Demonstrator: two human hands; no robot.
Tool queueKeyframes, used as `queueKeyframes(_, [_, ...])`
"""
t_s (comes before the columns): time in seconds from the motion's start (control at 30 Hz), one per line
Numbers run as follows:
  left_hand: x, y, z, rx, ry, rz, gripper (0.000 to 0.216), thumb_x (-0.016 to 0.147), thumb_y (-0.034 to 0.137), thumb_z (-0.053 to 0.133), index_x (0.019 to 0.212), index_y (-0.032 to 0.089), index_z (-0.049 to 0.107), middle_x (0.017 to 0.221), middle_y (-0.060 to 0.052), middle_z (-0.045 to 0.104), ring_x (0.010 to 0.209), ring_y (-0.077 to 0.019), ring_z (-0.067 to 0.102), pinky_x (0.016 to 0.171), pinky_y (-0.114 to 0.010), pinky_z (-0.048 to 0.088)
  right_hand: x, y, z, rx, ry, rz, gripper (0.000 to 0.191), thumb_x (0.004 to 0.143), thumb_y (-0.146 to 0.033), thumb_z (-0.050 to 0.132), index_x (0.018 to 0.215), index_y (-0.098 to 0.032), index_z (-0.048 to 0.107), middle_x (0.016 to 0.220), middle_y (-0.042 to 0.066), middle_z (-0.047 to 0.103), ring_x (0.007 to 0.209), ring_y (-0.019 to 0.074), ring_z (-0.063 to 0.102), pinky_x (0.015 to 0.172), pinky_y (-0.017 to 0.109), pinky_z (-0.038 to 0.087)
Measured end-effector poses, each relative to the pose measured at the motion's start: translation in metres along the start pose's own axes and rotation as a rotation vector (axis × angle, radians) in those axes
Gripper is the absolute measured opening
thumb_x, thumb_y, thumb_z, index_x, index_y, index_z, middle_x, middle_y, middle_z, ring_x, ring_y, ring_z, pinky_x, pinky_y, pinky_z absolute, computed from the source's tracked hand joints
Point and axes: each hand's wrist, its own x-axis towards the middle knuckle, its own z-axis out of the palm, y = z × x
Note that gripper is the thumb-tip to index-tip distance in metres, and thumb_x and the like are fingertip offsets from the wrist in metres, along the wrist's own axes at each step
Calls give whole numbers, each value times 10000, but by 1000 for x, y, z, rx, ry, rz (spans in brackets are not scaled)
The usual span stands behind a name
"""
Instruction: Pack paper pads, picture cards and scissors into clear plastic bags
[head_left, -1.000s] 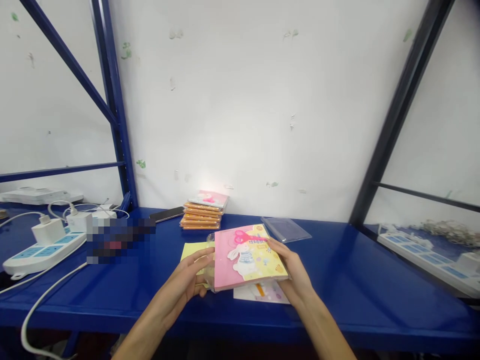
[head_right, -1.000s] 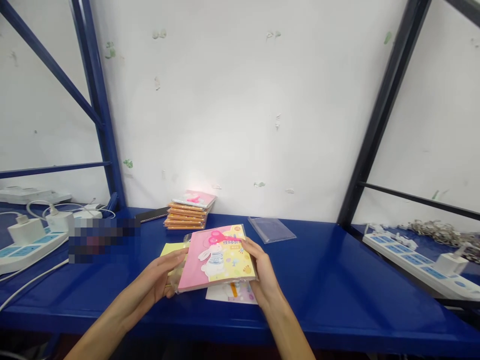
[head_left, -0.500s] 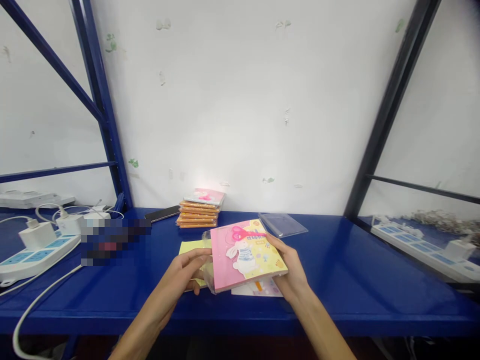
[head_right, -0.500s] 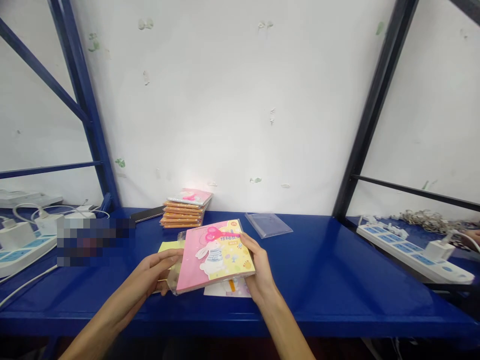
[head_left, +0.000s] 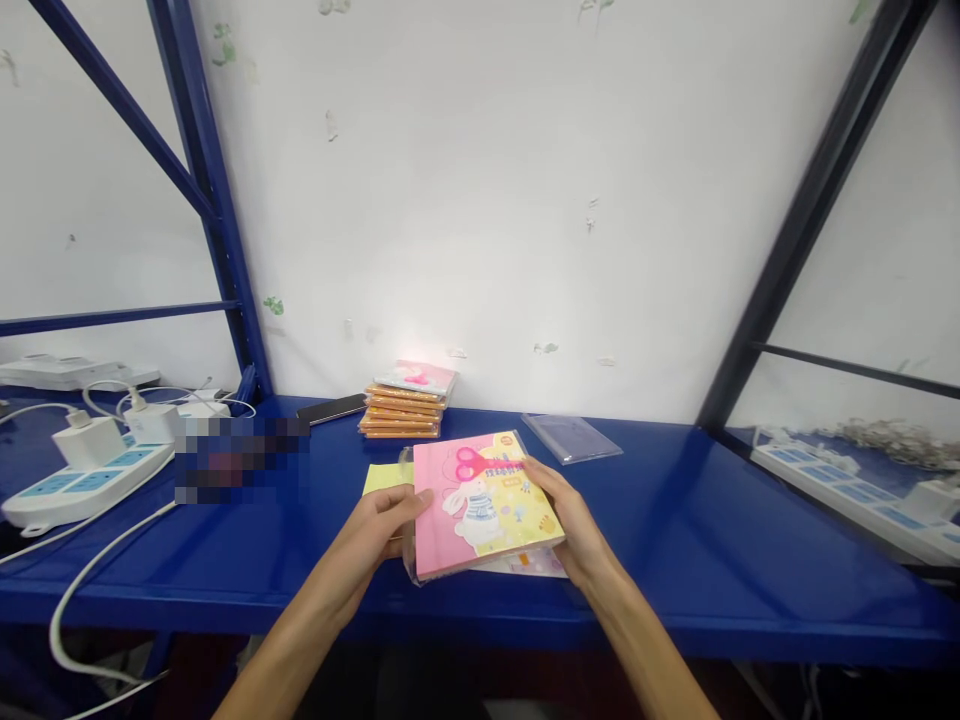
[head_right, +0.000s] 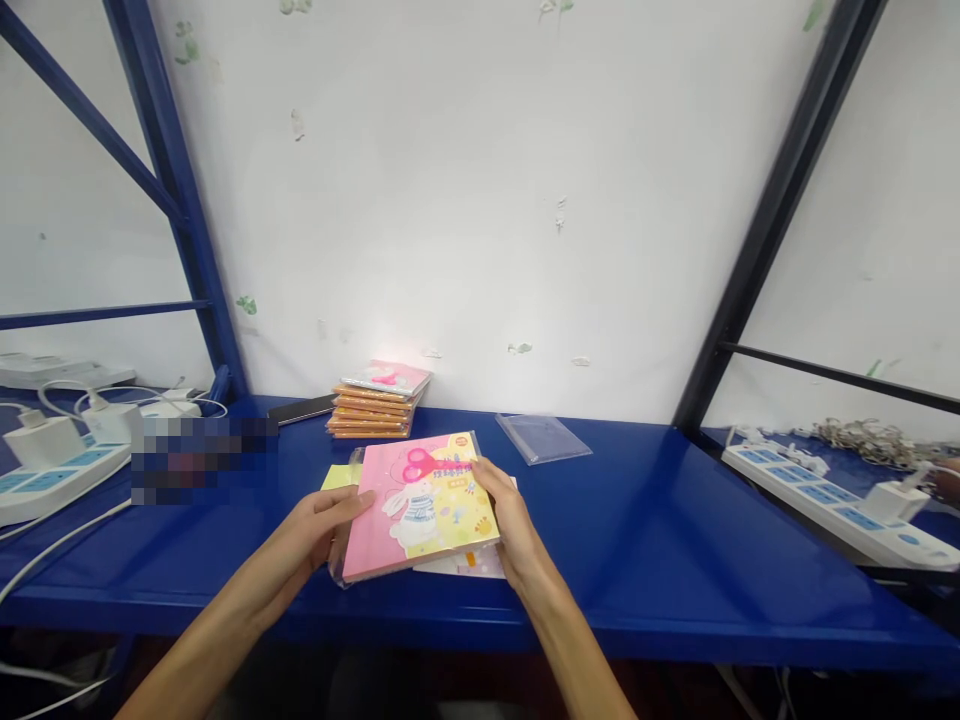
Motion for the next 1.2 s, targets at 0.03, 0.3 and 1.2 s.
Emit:
queueKeyframes(0.03, [0,2,-1,-35,-15,-14,365,794,474,784,898,128,733,755,-77,759,646,-174,679,588,-238,520,0,-2,-1,-30,-12,-9,361,772,-423,817,1049,-197,767,988,62,808,838,250,737,715,312,522])
queueKeyframes(0.3, [-1,11,-21,-62,22,-68,578,839,378,767,1331,131,591,1092,-140,791,865,-243,774,648,-270,611,-5,-23,-11,-298,7,-142,422,850,-463,720,1168,-190,775,410,-73,405,440,114,272,505,277,248])
queueKeyframes(1.2, [2,5,-29,-164,2,-82,809,750,263,865,1450,165,472,983,-94,782,569,-123,683,420,-184,521,-19,-89,-87,-1475,671,-265,601,974,-649,296,977,-258,753,933,150,775,915,386,700,774,445,461])
